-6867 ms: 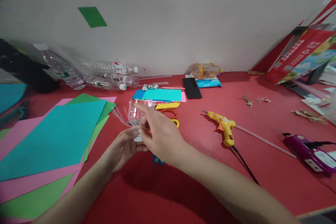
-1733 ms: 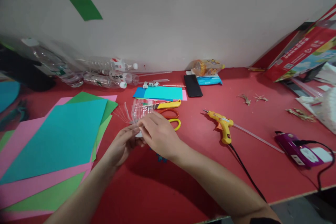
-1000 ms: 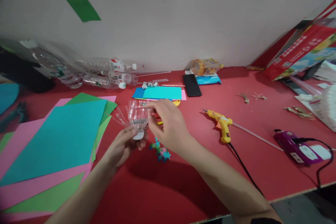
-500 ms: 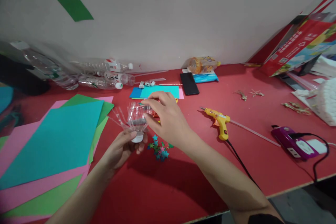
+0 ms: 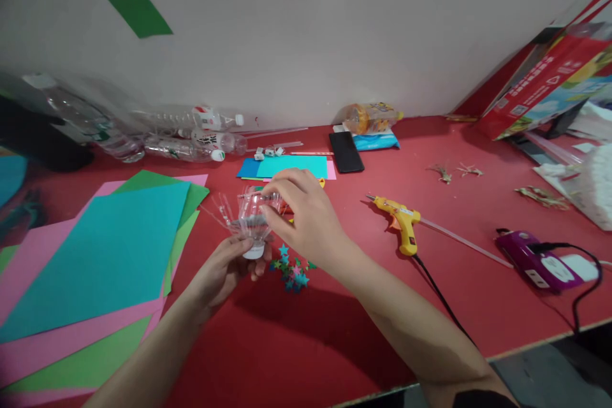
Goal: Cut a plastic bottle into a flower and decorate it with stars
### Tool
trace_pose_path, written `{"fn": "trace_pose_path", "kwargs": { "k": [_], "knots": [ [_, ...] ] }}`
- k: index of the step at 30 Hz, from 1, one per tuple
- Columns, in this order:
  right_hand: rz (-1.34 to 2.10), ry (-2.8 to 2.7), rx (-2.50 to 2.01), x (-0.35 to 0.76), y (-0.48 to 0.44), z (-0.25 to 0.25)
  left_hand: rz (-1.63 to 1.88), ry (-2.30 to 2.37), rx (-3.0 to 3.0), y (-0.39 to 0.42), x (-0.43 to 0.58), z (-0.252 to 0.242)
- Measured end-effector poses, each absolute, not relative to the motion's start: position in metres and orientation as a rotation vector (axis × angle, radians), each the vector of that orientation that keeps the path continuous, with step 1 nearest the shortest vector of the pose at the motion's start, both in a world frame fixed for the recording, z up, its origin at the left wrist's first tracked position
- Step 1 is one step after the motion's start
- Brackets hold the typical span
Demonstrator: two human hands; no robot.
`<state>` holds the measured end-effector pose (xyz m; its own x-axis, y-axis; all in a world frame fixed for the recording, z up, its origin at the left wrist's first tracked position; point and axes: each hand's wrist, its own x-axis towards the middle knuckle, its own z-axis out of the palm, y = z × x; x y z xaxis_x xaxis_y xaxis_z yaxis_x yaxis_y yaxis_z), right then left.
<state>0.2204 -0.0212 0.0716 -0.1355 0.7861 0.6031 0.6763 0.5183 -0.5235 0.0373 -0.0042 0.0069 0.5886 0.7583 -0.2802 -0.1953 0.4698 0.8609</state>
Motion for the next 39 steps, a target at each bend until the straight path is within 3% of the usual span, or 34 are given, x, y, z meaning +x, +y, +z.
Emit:
{"fn": "trace_pose_path", "kwargs": {
  "k": [8, 27, 39],
  "knots": [
    [0.252, -1.784, -1.236, 0.2208, -0.0223, 0.0726, 0.647, 0.749, 0.860, -0.0041, 0.0382, 0.0047],
    [0.093, -1.874, -1.225, 0.2219, -0.0215, 0.0723, 0.617, 0.805, 0.862, -0.0035, 0.0400, 0.0050],
    [0.616, -1.676, -1.248, 0.2162, -0.0251, 0.0683, 0.561, 0.716, 0.708, -0.0040, 0.0347, 0.0053]
  ]
}}
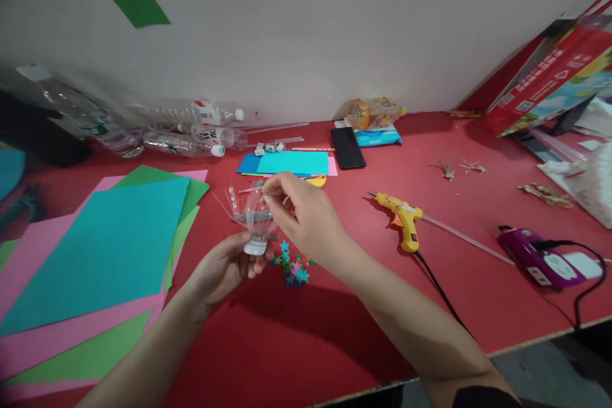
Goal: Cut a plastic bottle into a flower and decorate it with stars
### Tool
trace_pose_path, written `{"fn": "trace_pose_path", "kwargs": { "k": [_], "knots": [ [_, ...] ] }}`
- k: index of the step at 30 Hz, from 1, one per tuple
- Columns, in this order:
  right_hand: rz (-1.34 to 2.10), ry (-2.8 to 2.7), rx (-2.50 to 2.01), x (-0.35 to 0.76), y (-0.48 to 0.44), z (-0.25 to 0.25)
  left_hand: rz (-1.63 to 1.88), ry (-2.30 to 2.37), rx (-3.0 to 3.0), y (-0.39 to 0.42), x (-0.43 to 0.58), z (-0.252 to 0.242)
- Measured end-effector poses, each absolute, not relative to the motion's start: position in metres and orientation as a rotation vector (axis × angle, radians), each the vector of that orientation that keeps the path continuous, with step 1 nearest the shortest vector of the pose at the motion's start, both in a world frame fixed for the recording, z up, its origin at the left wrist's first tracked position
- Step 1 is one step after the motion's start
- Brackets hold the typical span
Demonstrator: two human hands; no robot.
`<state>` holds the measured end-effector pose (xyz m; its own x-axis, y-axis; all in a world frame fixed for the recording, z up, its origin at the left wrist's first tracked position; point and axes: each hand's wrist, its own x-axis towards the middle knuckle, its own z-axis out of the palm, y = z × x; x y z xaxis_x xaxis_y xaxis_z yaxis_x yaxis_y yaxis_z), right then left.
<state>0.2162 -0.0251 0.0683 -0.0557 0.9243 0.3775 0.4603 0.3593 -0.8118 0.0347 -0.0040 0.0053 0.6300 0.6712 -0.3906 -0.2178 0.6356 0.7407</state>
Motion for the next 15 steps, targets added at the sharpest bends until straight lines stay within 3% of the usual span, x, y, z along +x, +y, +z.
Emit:
{"fn": "trace_pose_path", "kwargs": {
  "k": [15],
  "knots": [
    [0.908, -1.445, -1.152, 0.2161, -0.0256, 0.0699, 0.632, 0.732, 0.713, -0.0041, 0.0367, 0.0050]
  ]
}}
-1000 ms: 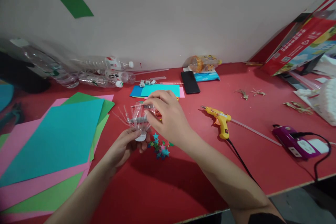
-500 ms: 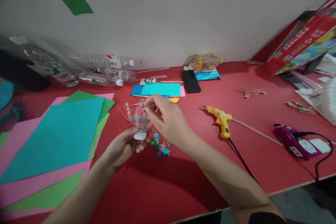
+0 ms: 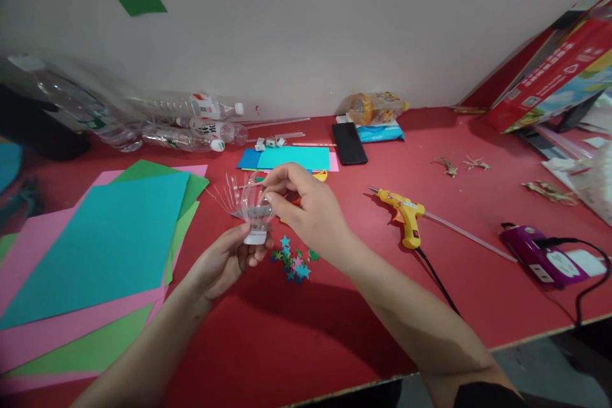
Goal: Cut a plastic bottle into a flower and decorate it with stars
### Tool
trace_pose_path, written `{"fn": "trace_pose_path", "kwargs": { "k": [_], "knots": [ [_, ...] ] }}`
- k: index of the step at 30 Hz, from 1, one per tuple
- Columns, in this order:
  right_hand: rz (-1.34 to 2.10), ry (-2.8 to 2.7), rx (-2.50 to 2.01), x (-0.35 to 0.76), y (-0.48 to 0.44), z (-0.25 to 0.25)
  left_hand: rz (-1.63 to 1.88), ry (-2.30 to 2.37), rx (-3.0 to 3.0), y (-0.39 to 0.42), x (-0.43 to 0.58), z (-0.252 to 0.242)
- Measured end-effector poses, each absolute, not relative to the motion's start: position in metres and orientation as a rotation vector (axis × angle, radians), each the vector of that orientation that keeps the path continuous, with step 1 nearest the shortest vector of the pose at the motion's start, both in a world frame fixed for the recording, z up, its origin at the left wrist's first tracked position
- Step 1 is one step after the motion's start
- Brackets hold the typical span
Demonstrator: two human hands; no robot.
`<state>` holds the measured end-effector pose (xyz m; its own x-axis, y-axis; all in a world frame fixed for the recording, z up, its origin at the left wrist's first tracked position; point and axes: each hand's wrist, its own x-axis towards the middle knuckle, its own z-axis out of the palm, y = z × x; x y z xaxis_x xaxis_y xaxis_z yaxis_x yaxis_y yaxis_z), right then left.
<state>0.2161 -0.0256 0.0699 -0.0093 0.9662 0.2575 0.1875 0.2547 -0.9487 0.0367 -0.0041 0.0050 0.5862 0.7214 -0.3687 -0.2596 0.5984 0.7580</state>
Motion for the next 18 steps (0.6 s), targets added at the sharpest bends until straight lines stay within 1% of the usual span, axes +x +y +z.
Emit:
{"fn": "trace_pose_path", "kwargs": {
  "k": [12, 18],
  "knots": [
    [1.039, -1.318, -1.056, 0.215, -0.016, 0.063, 0.664, 0.780, 0.637, -0.003, 0.036, 0.005],
    [1.034, -1.346, -1.019, 0.217, -0.014, 0.061, 0.623, 0.769, 0.625, -0.003, 0.036, 0.005]
  ]
}}
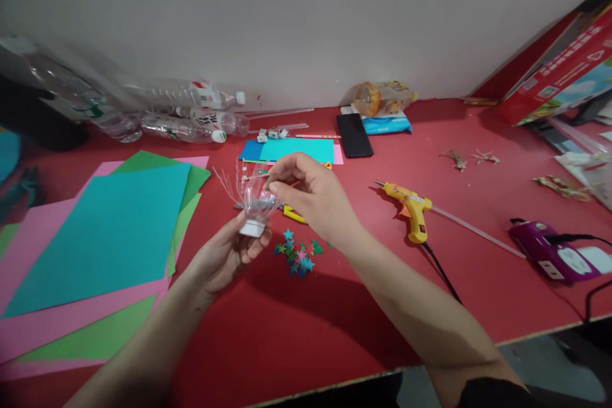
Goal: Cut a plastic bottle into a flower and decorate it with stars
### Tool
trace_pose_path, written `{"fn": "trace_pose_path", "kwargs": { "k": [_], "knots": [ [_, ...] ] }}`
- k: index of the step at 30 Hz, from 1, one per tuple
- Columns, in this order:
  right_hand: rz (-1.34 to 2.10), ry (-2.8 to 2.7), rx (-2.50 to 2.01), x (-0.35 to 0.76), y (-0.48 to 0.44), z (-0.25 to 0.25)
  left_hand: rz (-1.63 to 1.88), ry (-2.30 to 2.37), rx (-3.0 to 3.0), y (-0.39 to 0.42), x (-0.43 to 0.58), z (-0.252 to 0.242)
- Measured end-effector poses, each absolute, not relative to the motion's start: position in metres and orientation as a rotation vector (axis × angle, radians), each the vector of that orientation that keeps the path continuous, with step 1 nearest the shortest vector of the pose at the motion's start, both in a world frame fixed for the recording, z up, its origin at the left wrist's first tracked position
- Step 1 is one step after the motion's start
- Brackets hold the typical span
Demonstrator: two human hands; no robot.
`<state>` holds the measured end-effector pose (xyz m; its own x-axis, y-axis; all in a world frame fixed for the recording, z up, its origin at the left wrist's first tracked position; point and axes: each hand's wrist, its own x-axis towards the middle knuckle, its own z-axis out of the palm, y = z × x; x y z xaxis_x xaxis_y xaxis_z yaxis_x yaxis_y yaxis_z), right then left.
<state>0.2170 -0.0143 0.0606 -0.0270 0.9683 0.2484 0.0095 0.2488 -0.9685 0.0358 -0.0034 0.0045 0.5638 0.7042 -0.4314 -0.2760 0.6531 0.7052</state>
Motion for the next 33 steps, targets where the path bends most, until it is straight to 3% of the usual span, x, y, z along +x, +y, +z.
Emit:
{"fn": "trace_pose_path", "kwargs": {
  "k": [5, 13, 24, 33],
  "knots": [
    [0.935, -1.392, -1.093, 0.219, -0.016, 0.063, 0.594, 0.778, 0.617, -0.004, 0.035, 0.005],
    [0.397, -1.726, -1.269, 0.230, -0.016, 0.071, 0.556, 0.690, 0.668, -0.005, 0.033, 0.003],
    [0.375, -1.804, -1.345, 0.240, -0.017, 0.079, 0.502, 0.661, 0.713, -0.005, 0.034, -0.001],
    [0.639, -1.716, -1.336, 0.245, -0.016, 0.082, 0.440, 0.618, 0.716, -0.006, 0.032, 0.001]
  ]
}}
